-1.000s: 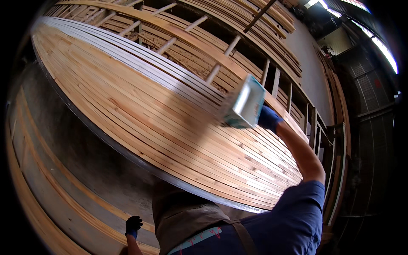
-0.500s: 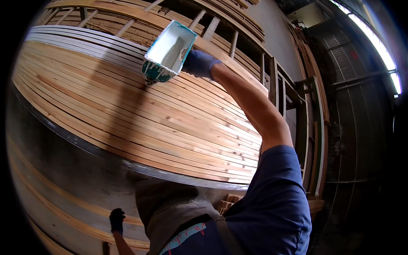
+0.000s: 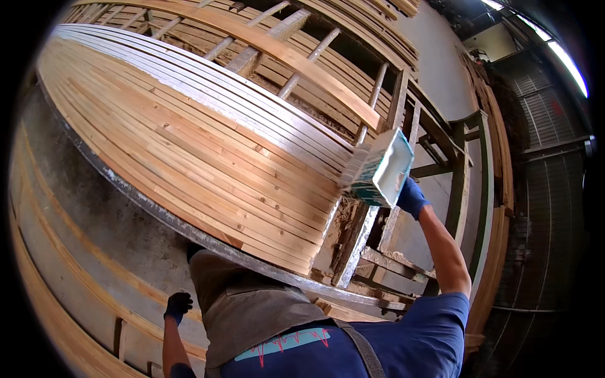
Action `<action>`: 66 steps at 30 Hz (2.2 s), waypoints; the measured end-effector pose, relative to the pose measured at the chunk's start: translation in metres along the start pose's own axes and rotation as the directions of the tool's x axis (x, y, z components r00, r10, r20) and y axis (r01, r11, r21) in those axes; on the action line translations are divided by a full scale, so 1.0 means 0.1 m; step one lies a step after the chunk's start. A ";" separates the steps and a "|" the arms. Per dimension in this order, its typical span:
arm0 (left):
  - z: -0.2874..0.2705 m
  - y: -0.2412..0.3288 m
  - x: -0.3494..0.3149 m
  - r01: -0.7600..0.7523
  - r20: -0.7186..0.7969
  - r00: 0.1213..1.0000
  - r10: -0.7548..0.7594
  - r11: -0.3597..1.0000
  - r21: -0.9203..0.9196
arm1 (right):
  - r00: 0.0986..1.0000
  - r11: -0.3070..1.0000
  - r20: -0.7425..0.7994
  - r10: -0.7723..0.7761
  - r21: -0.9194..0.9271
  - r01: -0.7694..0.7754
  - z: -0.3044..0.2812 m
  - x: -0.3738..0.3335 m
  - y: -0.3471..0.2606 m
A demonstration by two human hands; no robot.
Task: The person arranges thin wooden planks on a curved jig, then uses a trowel to spread a white adhesive over the planks. They continue applying the adhesive along the length of the planks and later use a caulking gun to apply adhesive into the gaps between the planks.
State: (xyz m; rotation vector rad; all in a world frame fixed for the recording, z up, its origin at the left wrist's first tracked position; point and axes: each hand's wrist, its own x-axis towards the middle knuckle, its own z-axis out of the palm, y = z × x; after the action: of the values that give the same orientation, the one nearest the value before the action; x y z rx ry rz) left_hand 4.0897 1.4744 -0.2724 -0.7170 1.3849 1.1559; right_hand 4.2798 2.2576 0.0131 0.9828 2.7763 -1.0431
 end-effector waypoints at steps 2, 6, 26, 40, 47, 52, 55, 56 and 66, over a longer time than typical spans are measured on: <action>0.17 0.17 -0.20 -0.042 -0.078 0.996 0.046 0.998 0.052 | 0.999 0.885 0.033 0.027 -0.465 -0.009 -0.18 -0.18 -0.24; 0.22 0.28 -0.19 -0.194 -0.098 0.973 0.208 0.972 0.133 | 0.992 0.907 -0.125 0.019 -0.414 -0.069 -0.19 -0.38 -0.36; -1.12 0.44 0.42 -0.117 -0.069 0.993 0.098 0.912 -0.392 | 0.887 0.907 0.334 -0.320 -0.162 0.388 2.15 2.29 -3.75; -1.37 0.27 0.12 -0.195 -0.232 0.965 0.121 0.922 -0.333 | 0.771 0.796 0.344 -0.536 -0.100 0.597 2.65 2.50 -4.36; -0.80 -0.47 0.26 -0.009 0.088 0.995 0.041 0.942 -0.335 | 0.921 0.392 0.322 0.221 0.835 -0.386 1.04 0.32 -1.24; -0.05 -0.20 0.00 -0.100 0.020 0.994 0.105 0.981 -0.167 | 0.999 0.998 -0.004 0.051 0.022 -0.051 0.41 -0.68 -0.18; 0.16 -0.05 -0.26 -0.162 -0.019 0.987 0.161 0.980 -0.116 | 0.996 0.788 0.020 -0.091 -0.610 0.084 0.02 -0.75 -0.32; 0.07 -0.10 -0.25 -0.174 0.003 0.984 0.176 0.974 -0.142 | 0.995 0.871 -0.041 -0.092 -0.487 0.060 -0.05 -0.78 -0.36; -0.64 -0.61 -0.13 0.054 0.226 0.974 0.022 0.945 -0.324 | 0.947 0.946 -0.291 -0.133 -0.322 0.034 0.39 0.20 -0.17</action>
State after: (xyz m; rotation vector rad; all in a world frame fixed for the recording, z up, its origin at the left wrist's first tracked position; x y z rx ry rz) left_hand 4.1241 1.3926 -0.2819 -0.7998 1.0034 1.4284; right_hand 4.2464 2.2359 -0.0117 1.0676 3.1234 -0.4548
